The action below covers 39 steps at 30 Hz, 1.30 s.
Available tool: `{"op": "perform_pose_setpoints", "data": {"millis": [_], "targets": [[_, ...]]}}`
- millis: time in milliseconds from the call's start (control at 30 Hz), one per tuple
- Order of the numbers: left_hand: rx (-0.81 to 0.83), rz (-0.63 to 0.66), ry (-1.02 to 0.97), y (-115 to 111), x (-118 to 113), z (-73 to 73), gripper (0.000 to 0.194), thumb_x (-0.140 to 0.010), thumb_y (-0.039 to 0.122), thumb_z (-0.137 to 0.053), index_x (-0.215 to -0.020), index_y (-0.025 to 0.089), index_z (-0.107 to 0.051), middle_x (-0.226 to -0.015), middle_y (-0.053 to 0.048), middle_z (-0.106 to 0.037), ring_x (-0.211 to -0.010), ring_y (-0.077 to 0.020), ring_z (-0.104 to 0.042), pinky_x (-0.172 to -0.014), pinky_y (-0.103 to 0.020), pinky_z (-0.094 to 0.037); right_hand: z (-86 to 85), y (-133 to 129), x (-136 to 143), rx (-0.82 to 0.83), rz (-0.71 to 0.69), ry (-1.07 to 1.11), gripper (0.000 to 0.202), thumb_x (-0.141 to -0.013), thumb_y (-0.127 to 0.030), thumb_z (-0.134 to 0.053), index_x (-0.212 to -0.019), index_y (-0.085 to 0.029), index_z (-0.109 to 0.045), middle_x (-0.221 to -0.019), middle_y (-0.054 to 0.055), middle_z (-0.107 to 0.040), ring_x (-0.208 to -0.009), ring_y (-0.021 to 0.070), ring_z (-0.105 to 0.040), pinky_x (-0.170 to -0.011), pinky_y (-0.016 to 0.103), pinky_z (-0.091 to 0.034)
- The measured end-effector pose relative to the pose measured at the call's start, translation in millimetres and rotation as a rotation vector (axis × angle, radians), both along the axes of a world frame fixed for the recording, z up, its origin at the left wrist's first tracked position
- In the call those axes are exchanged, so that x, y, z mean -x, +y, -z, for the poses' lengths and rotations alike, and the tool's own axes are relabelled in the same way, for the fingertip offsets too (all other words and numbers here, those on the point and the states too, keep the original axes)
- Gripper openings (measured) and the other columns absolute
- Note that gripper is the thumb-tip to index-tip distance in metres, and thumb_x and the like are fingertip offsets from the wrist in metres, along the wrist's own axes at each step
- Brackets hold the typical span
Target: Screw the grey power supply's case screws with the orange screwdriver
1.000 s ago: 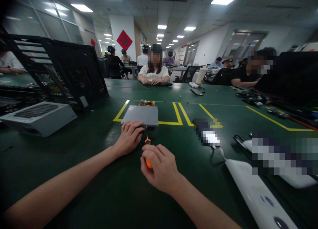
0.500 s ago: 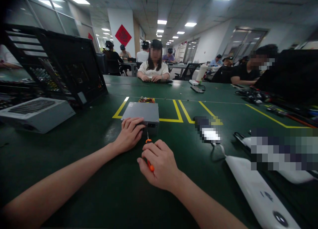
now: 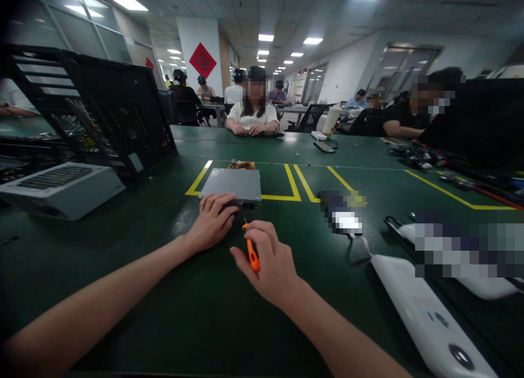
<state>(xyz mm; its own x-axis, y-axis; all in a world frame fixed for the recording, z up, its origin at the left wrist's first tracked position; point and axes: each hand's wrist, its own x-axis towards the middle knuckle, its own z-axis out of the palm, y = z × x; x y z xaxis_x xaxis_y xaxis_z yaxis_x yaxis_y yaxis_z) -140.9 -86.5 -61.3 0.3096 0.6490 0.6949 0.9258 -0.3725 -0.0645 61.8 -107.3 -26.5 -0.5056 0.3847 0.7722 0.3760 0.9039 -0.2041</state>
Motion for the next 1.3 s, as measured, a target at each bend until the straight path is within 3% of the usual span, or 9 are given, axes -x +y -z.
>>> {"op": "perform_pose_setpoints", "data": {"millis": [133, 300, 467, 600, 767, 867, 1000, 1167, 1300], "targets": [[-0.004, -0.006, 0.005, 0.0, 0.4, -0.3, 0.024, -0.084, 0.017, -0.046, -0.104, 0.021, -0.059, -0.130, -0.008, -0.047, -0.122, -0.0243, -0.038, -0.103, -0.046, -0.027, -0.5, 0.7, 0.8, -0.056, -0.060, -0.042, 0.010, -0.081, -0.016, -0.054, -0.089, -0.020, -0.049, -0.090, 0.006, -0.056, -0.082, 0.0165, -0.057, -0.069, 0.032, -0.051], [-0.012, 0.006, 0.019, 1.1, 1.7, 0.5, 0.027, -0.083, 0.015, -0.047, -0.106, 0.022, -0.059, -0.130, -0.008, -0.047, -0.122, -0.0249, -0.037, -0.103, -0.047, -0.028, 4.7, 3.7, 0.9, 0.039, -0.091, 0.008, 0.031, -0.083, -0.026, -0.055, -0.110, -0.018, -0.041, -0.099, 0.009, -0.057, -0.090, 0.0182, -0.059, -0.070, 0.032, -0.054], [-0.017, 0.018, 0.039, 0.6, 3.5, 0.9, 0.030, -0.082, 0.014, -0.048, -0.109, 0.023, -0.058, -0.131, -0.009, -0.046, -0.123, -0.0252, -0.036, -0.102, -0.047, -0.028, 4.6, 2.3, 0.3, 0.069, -0.135, -0.017, 0.015, -0.083, -0.017, -0.053, -0.095, -0.021, -0.046, -0.098, 0.006, -0.057, -0.090, 0.0164, -0.059, -0.076, 0.033, -0.052], [0.001, 0.026, 0.052, -2.2, 5.8, -0.5, 0.031, -0.082, 0.014, -0.047, -0.110, 0.023, -0.057, -0.133, -0.009, -0.044, -0.125, -0.0250, -0.034, -0.103, -0.048, -0.027, 2.0, 0.4, 1.0, 0.062, -0.067, -0.007, 0.020, -0.082, -0.023, -0.055, -0.101, -0.022, -0.047, -0.104, 0.008, -0.051, -0.087, 0.0175, -0.057, -0.069, 0.033, -0.052], [0.008, 0.040, 0.014, -3.3, 5.1, -3.1, 0.030, -0.085, 0.014, -0.044, -0.113, 0.020, -0.053, -0.131, -0.008, -0.046, -0.123, -0.0227, -0.037, -0.102, -0.043, -0.028, -0.1, -0.3, 1.5, 0.074, -0.034, 0.098, 0.022, -0.078, -0.014, -0.053, -0.096, -0.021, -0.044, -0.097, 0.006, -0.052, -0.088, 0.0179, -0.055, -0.073, 0.035, -0.050], [0.005, -0.015, -0.088, -0.8, 0.3, -7.2, 0.030, -0.088, 0.019, -0.042, -0.116, 0.019, -0.049, -0.121, -0.007, -0.054, -0.111, -0.0214, -0.046, -0.095, -0.040, -0.033, -0.5, 1.5, 0.6, 0.024, -0.027, 0.035, 0.017, -0.079, -0.017, -0.056, -0.093, -0.021, -0.047, -0.094, 0.006, -0.054, -0.086, 0.0181, -0.055, -0.074, 0.036, -0.049], [0.035, -0.098, -0.124, 4.2, -6.7, -16.7, 0.033, -0.084, 0.024, -0.049, -0.116, 0.022, -0.051, -0.118, -0.006, -0.056, -0.104, -0.0243, -0.048, -0.086, -0.041, -0.034, 1.6, 3.7, 1.7, 0.117, -0.039, 0.148, 0.027, -0.081, -0.020, -0.056, -0.104, -0.021, -0.041, -0.096, 0.006, -0.052, -0.082, 0.0158, -0.057, -0.063, 0.029, -0.051], [0.058, -0.112, -0.203, 7.9, -14.0, -22.3, 0.022, -0.080, 0.024, -0.053, -0.102, 0.023, -0.056, -0.115, -0.004, -0.059, -0.106, -0.0244, -0.047, -0.084, -0.041, -0.032, -1.3, -1.6, 4.9, -0.016, -0.008, 0.033, 0.019, -0.077, -0.009, -0.052, -0.090, -0.021, -0.045, -0.097, 0.006, -0.054, -0.088, 0.0193, -0.055, -0.075, 0.037, -0.048], [0.044, -0.102, -0.225, 6.9, -16.4, -18.1, 0.027, -0.078, 0.021, -0.053, -0.105, 0.022, -0.053, -0.117, -0.004, -0.058, -0.111, -0.0228, -0.047, -0.090, -0.042, -0.028, -2.5, -1.6, 4.5, 0.000, 0.021, 0.096, 0.025, -0.078, -0.015, -0.055, -0.100, -0.019, -0.043, -0.096, 0.009, -0.052, -0.088, 0.0210, -0.053, -0.074, 0.039, -0.048]]}}
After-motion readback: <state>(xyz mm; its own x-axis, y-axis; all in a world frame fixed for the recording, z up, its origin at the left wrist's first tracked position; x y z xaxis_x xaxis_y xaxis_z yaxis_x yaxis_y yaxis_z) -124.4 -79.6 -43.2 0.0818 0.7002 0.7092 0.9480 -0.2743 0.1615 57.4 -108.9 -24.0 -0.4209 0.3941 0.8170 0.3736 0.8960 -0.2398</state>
